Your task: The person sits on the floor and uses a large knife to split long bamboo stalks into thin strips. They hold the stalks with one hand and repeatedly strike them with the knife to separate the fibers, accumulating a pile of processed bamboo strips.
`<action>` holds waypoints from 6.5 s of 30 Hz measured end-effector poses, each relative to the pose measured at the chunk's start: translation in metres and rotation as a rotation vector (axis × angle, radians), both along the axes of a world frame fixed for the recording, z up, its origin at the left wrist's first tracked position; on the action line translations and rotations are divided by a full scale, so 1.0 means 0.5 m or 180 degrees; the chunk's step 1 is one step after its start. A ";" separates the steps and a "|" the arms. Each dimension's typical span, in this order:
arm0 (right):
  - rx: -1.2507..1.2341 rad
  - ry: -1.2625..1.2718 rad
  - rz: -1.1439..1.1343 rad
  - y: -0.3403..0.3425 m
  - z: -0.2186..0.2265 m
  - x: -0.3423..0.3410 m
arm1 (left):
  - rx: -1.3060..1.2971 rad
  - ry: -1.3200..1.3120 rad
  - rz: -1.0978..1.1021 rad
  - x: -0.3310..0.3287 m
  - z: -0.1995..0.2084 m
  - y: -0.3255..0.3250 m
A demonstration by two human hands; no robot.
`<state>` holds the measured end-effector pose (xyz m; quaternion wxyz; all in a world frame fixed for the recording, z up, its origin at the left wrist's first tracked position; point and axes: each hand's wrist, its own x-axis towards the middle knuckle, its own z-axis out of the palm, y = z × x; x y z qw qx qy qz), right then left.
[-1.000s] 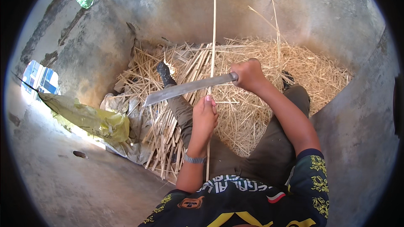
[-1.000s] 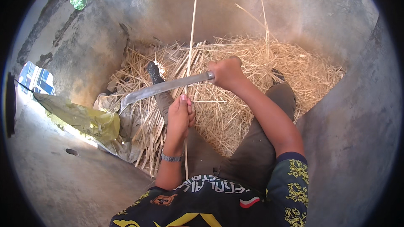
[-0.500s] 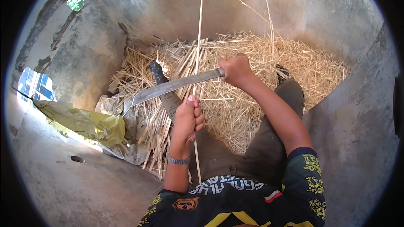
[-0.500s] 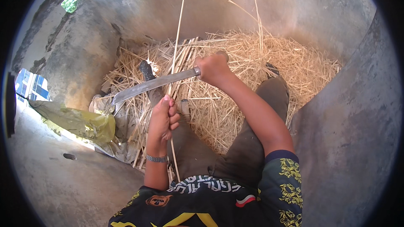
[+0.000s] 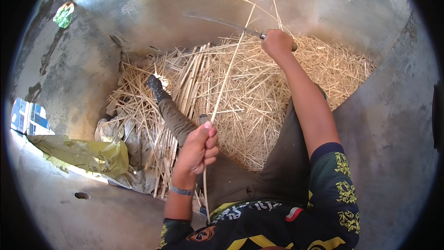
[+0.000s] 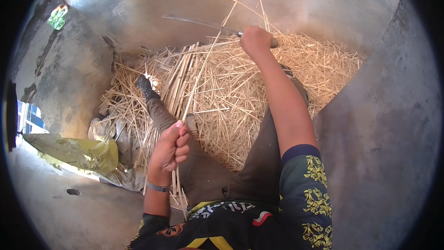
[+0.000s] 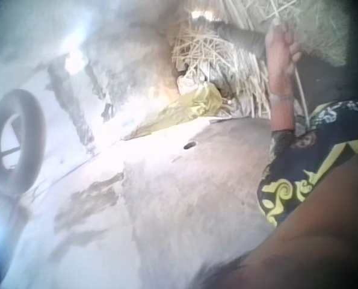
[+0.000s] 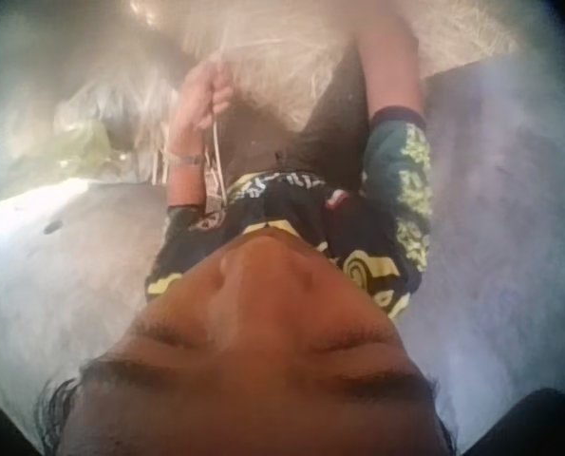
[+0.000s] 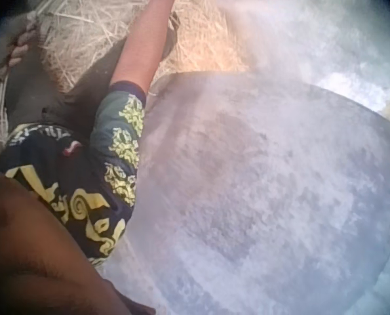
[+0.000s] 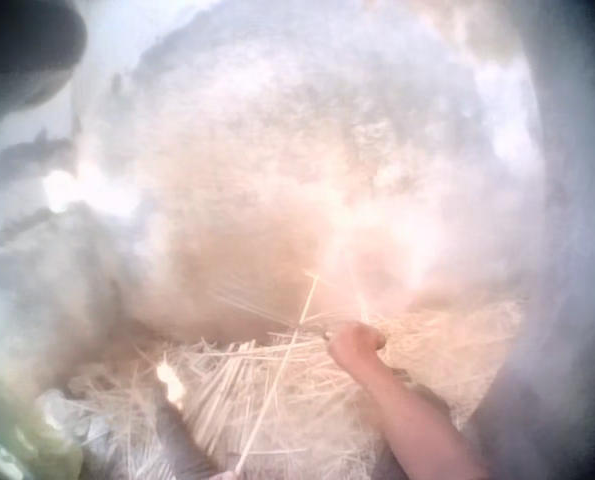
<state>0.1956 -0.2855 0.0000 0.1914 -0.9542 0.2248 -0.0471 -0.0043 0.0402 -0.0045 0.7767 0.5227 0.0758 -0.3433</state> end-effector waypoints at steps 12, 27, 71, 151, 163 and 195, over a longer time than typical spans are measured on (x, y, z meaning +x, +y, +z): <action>0.0456 0.0272 -0.1159 -0.236 -0.106 -0.032 | -0.0110 0.0455 -0.0622 -0.046 -0.040 -0.055; -0.0314 -0.0145 -0.1232 -0.300 -0.086 -0.026 | -0.0004 0.0722 -0.0896 -0.006 0.005 -0.122; -0.1325 -0.0495 -0.0706 -0.482 -0.238 -0.086 | 0.1065 0.0157 -0.1636 0.108 -0.091 -0.174; -0.0463 0.0023 0.0801 0.029 -0.048 0.068 | 0.3451 -0.3474 0.0878 0.057 -0.108 -0.019; -0.1499 -0.1920 0.1831 -0.041 -0.125 0.067 | 0.3041 -0.3170 0.0536 -0.027 -0.089 0.001; 0.3520 -0.1844 -0.2112 -0.154 -0.133 0.093 | 0.3624 -0.3067 0.0968 -0.081 -0.103 0.061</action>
